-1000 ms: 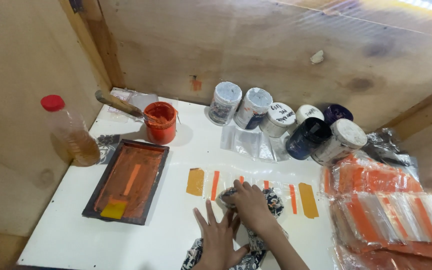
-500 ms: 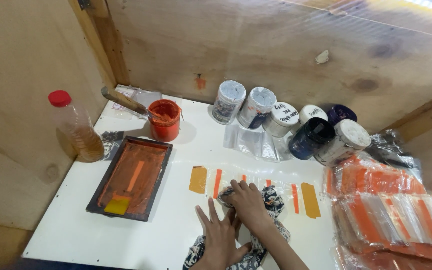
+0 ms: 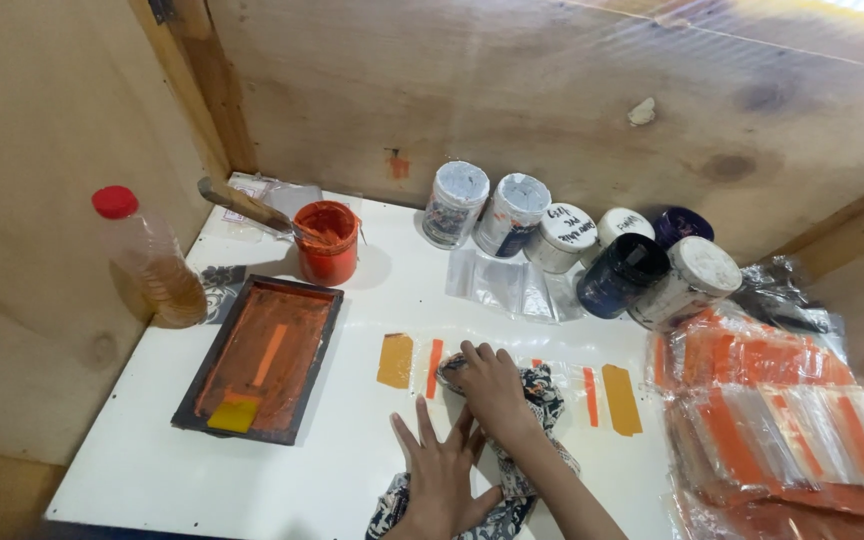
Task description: The person uses a yellow squeegee to spread orange paint evenly across a rectangular tray. They then use a patterned cloth to wipe the paint onto several small plastic bags laid out on the table. The person repeats the process of spreading paint in the tray and wiping it onto the bags.
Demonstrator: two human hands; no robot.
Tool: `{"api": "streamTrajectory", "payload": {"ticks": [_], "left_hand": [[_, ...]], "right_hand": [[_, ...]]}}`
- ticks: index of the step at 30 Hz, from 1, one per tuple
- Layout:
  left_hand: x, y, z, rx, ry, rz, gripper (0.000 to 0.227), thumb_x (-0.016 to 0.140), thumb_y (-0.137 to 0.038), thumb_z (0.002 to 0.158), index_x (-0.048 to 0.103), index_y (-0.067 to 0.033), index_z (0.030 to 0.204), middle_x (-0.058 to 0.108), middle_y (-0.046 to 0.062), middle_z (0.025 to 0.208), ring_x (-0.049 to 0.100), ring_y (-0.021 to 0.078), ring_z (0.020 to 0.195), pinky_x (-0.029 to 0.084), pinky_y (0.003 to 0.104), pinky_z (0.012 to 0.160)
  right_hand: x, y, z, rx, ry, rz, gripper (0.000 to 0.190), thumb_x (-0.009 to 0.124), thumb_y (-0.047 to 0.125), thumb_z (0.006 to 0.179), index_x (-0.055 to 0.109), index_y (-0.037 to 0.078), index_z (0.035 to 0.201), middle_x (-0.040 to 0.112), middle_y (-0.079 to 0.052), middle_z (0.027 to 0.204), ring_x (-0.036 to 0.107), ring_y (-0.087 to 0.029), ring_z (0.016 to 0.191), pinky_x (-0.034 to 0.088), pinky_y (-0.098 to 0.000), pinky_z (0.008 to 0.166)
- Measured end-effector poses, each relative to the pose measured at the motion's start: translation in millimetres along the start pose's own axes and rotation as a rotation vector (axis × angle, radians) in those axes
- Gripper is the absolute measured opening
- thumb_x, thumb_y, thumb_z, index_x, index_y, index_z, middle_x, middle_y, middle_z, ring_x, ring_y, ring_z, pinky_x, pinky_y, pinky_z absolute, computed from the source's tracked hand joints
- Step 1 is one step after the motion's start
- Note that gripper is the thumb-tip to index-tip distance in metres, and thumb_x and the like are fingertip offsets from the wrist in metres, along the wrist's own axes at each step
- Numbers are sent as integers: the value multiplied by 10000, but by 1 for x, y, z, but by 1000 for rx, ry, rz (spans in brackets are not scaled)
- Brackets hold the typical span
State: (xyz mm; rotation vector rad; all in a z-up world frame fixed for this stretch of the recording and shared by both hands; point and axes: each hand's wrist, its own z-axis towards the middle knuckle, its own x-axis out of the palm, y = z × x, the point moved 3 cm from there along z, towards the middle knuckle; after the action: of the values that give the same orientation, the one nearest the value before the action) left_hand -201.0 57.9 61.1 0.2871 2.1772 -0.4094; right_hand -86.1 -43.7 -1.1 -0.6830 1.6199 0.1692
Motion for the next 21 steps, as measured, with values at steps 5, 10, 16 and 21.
{"api": "streamTrajectory", "payload": {"ticks": [5, 10, 16, 21], "left_hand": [[2, -1, 1, -12, -35, 0, 931, 321, -770, 889, 62, -320, 1662, -72, -33, 1740, -160, 682, 1496, -40, 923, 1095], [-3, -1, -3, -14, -3, -6, 922, 298, -764, 890, 21, -345, 1663, -144, -39, 1745, -178, 660, 1505, -41, 908, 1108], [2, 0, -1, -23, -21, -25, 901, 261, -780, 887, 60, -355, 1656, -117, -40, 1744, -196, 639, 1507, -51, 910, 1107], [12, 0, 6, -47, 121, 10, 944, 144, -808, 856, -108, -384, 1661, -297, -72, 1727, -228, 596, 1528, -28, 868, 1142]], "right_hand": [[3, -2, 9, 31, -21, -68, 293, 747, 171, 865, 750, 322, 1116, 570, -43, 1216, 591, -264, 1015, 488, -370, 753], [3, -7, 21, 80, 46, -66, 358, 736, 195, 860, 716, 351, 1181, 554, -48, 1266, 581, -279, 1063, 494, -383, 781], [32, -27, 45, 186, 15, -120, 277, 663, 193, 907, 705, 295, 1161, 551, -34, 1234, 586, -253, 1031, 497, -368, 754], [-71, -62, -11, 312, -17, 201, 755, 536, -117, 829, 499, 258, 1484, 534, -189, 1355, 627, -354, 1053, 569, -454, 819]]}}
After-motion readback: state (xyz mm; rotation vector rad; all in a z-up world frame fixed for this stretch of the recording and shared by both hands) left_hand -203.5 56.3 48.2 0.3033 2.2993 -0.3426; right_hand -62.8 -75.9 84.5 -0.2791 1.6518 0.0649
